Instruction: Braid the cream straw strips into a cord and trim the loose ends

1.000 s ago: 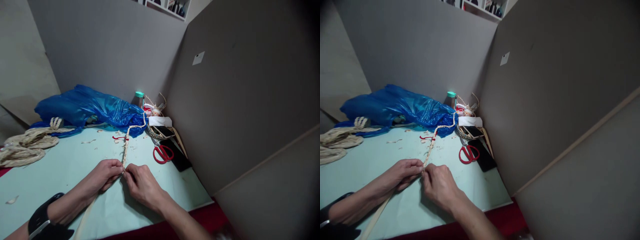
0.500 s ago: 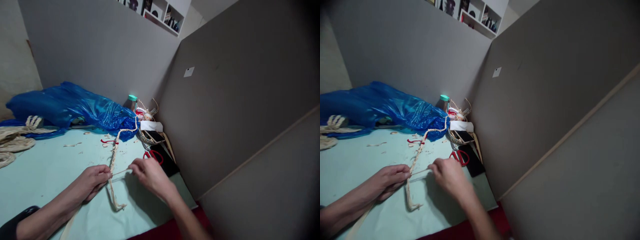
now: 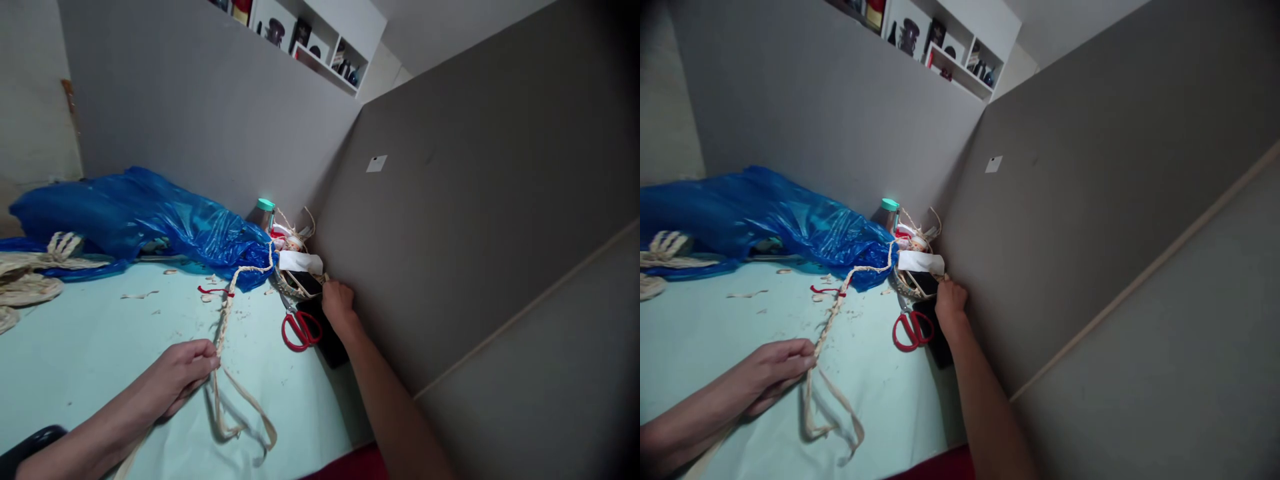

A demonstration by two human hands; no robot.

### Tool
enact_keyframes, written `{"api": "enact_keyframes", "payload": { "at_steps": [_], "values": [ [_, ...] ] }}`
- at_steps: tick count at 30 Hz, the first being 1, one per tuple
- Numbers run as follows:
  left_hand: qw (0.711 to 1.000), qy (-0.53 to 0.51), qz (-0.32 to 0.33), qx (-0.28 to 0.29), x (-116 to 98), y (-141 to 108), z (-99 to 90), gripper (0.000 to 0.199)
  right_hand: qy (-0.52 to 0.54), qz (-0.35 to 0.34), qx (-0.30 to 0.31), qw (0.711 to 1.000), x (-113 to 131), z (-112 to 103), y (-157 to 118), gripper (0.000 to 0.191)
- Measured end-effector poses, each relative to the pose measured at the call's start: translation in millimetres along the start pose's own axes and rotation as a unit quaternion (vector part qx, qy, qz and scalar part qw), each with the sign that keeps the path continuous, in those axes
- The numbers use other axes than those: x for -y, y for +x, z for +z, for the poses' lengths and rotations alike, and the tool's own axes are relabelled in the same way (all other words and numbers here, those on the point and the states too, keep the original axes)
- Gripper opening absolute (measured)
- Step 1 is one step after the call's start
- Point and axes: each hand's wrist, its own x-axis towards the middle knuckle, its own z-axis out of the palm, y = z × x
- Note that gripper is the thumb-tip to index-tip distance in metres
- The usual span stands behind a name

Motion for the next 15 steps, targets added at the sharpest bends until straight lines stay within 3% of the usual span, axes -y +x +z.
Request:
{"api": "enact_keyframes", "payload": {
  "at_steps": [4,8,11,15],
  "values": [
    [1.000,-0.017,-0.003,0.001,-0.4,0.8,1.0,0.037,0.093,-0.002,-0.041,0.995,-3.3,-16.2,0.3,0.035],
    [0.999,-0.035,-0.001,0.006,-2.5,-0.5,2.9,0.036,0.257,-0.075,-0.029,0.963,-0.7,-40.3,-9.5,0.027],
    [0.999,-0.038,0.000,-0.001,-4.0,-3.4,4.3,0.035,0.400,-0.149,0.065,0.902,11.3,-45.4,-25.7,0.035],
    [0.999,-0.043,0.016,-0.026,-6.9,-9.6,6.1,0.031,0.523,-0.198,0.220,0.799,33.7,-22.8,-51.9,0.045]
  ]
}}
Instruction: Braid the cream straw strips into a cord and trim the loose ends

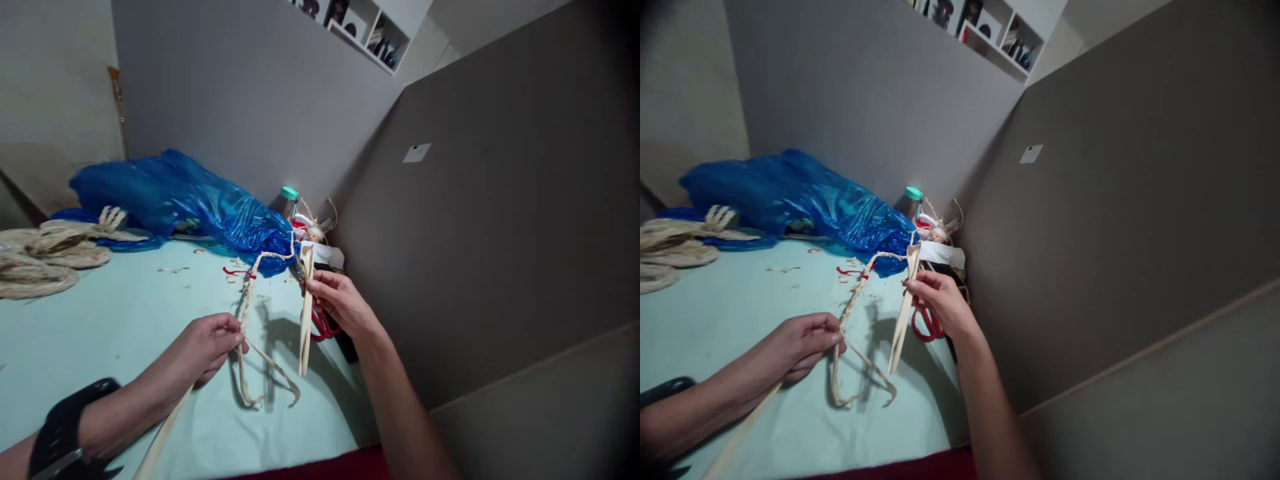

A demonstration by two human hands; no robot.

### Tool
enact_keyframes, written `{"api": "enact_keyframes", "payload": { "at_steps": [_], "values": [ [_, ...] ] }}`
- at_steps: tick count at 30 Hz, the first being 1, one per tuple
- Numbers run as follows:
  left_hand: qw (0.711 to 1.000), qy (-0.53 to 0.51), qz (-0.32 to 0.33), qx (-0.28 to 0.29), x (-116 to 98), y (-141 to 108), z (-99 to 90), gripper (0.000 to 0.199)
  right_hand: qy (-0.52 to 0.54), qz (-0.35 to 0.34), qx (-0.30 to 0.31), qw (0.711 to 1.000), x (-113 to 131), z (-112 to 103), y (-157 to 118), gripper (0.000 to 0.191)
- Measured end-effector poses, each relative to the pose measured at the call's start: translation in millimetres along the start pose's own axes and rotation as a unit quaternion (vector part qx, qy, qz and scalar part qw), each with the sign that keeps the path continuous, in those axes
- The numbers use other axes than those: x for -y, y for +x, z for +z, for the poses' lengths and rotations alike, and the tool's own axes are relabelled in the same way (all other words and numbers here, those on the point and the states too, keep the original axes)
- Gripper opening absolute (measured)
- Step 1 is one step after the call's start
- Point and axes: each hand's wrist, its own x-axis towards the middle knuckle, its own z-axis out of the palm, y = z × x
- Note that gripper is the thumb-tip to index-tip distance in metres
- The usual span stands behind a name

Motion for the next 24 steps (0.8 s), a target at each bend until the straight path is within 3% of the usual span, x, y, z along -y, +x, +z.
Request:
{"api": "enact_keyframes", "payload": {
  "at_steps": [3,8,15,24],
  "values": [
    [1.000,-0.001,0.014,-0.016,-2.3,-3.1,0.9,0.032,0.074,0.022,0.079,0.994,-18.0,28.5,-1.2,0.043],
    [0.999,0.006,0.028,-0.016,-7.6,-4.1,1.9,0.032,0.111,0.044,0.141,0.983,-33.9,53.3,-4.1,0.038],
    [1.000,0.016,-0.005,0.000,-9.8,-5.7,5.6,0.017,0.052,0.051,0.216,0.974,-28.8,61.1,-19.4,0.040],
    [0.999,0.039,-0.011,-0.034,-16.1,-9.2,9.9,0.022,-0.050,-0.001,0.205,0.977,-24.0,63.6,-25.8,0.026]
  ]
}}
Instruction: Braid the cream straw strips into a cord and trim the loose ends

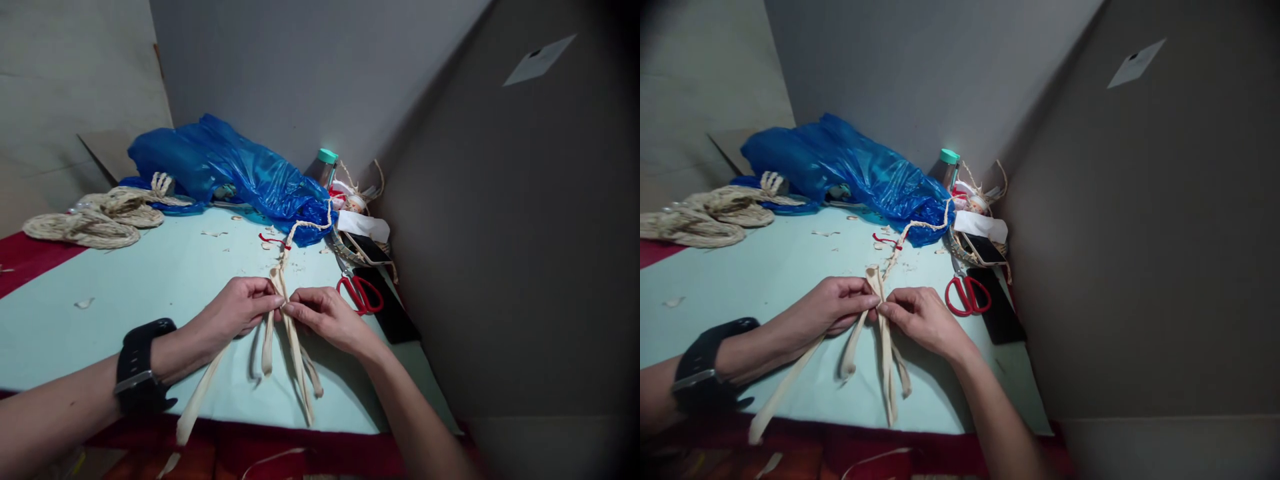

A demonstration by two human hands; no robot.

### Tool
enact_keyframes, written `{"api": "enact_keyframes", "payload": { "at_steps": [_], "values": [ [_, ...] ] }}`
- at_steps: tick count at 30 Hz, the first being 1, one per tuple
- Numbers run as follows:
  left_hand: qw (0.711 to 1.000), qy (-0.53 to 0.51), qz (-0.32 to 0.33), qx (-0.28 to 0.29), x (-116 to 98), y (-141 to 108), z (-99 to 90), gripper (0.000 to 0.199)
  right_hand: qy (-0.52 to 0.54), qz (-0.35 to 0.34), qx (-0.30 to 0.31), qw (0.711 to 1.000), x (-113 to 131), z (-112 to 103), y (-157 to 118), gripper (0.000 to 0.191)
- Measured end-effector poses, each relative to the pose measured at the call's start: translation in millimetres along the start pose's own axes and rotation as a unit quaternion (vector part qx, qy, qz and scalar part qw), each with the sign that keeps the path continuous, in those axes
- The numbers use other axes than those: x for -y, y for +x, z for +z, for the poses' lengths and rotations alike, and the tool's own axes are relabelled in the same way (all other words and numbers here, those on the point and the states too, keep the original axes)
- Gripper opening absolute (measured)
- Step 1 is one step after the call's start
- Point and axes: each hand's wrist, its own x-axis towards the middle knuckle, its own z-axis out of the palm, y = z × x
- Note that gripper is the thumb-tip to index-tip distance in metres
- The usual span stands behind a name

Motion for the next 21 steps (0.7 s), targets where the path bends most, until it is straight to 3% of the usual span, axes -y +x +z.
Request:
{"api": "enact_keyframes", "payload": {
  "at_steps": [12,21],
  "values": [
    [1.000,0.012,-0.003,0.016,6.0,2.6,-4.3,0.023,0.050,0.039,-0.010,0.998,-6.8,6.2,6.3,0.028],
    [1.000,0.017,-0.001,-0.022,1.8,-0.7,-2.4,0.028,0.001,-0.004,-0.100,0.995,6.7,15.3,3.3,0.018]
  ]
}}
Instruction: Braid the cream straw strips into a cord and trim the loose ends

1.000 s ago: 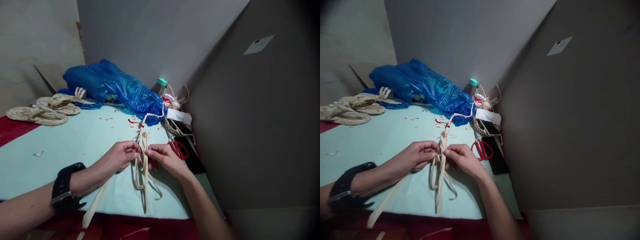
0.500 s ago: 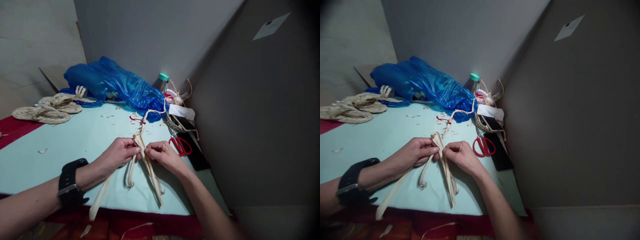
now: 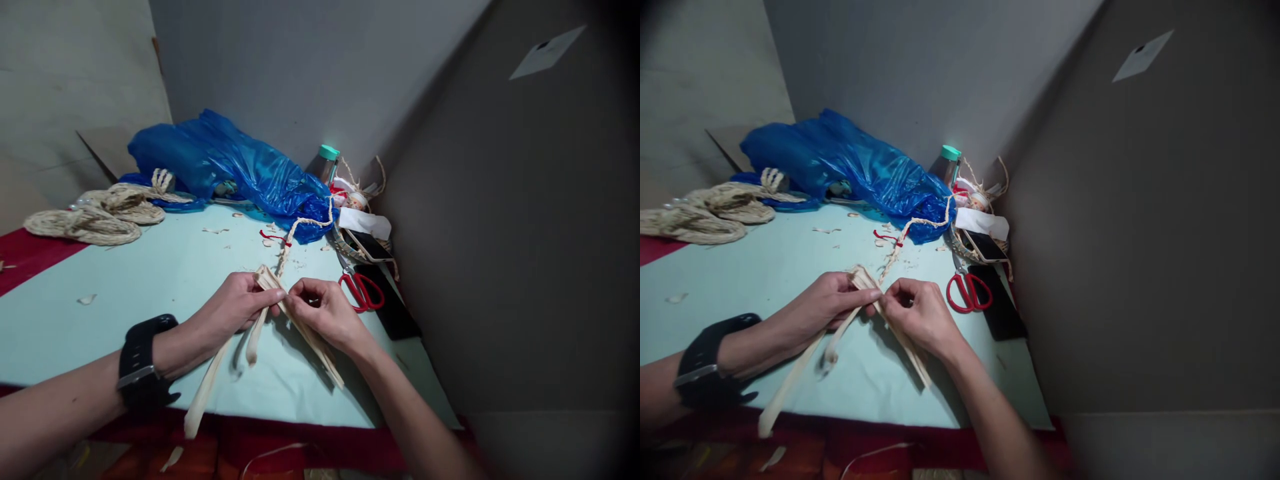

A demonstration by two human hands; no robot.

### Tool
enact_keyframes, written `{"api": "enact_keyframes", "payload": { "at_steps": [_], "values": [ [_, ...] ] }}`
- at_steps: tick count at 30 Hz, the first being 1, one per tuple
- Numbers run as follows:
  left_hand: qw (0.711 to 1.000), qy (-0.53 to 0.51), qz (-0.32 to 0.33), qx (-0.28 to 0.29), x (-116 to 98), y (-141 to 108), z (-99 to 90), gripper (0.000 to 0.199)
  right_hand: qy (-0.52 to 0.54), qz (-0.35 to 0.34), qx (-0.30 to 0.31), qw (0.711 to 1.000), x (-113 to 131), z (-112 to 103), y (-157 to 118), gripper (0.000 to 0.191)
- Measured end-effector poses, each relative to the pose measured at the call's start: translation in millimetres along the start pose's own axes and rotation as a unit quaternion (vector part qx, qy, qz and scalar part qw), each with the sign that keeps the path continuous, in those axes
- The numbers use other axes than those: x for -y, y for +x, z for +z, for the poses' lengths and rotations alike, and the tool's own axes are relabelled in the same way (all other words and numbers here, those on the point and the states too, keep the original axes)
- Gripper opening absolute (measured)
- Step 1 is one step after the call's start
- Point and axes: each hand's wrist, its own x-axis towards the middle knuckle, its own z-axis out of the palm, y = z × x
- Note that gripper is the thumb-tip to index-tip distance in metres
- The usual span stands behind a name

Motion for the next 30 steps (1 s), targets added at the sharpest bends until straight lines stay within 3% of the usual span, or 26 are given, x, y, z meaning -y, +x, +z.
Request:
{"api": "enact_keyframes", "payload": {
  "at_steps": [9,19,30],
  "values": [
    [1.000,0.004,0.001,-0.016,-0.1,-1.0,-0.1,0.022,0.019,0.022,-0.074,0.997,0.7,2.4,3.2,0.018],
    [1.000,0.007,-0.001,0.001,1.8,-0.7,0.6,0.021,0.024,0.012,0.016,0.999,-2.9,-4.5,2.3,0.019],
    [0.999,0.031,0.042,-0.014,-2.5,-0.2,1.6,0.018,-0.051,-0.007,-0.024,0.998,1.4,7.1,0.5,0.013]
  ]
}}
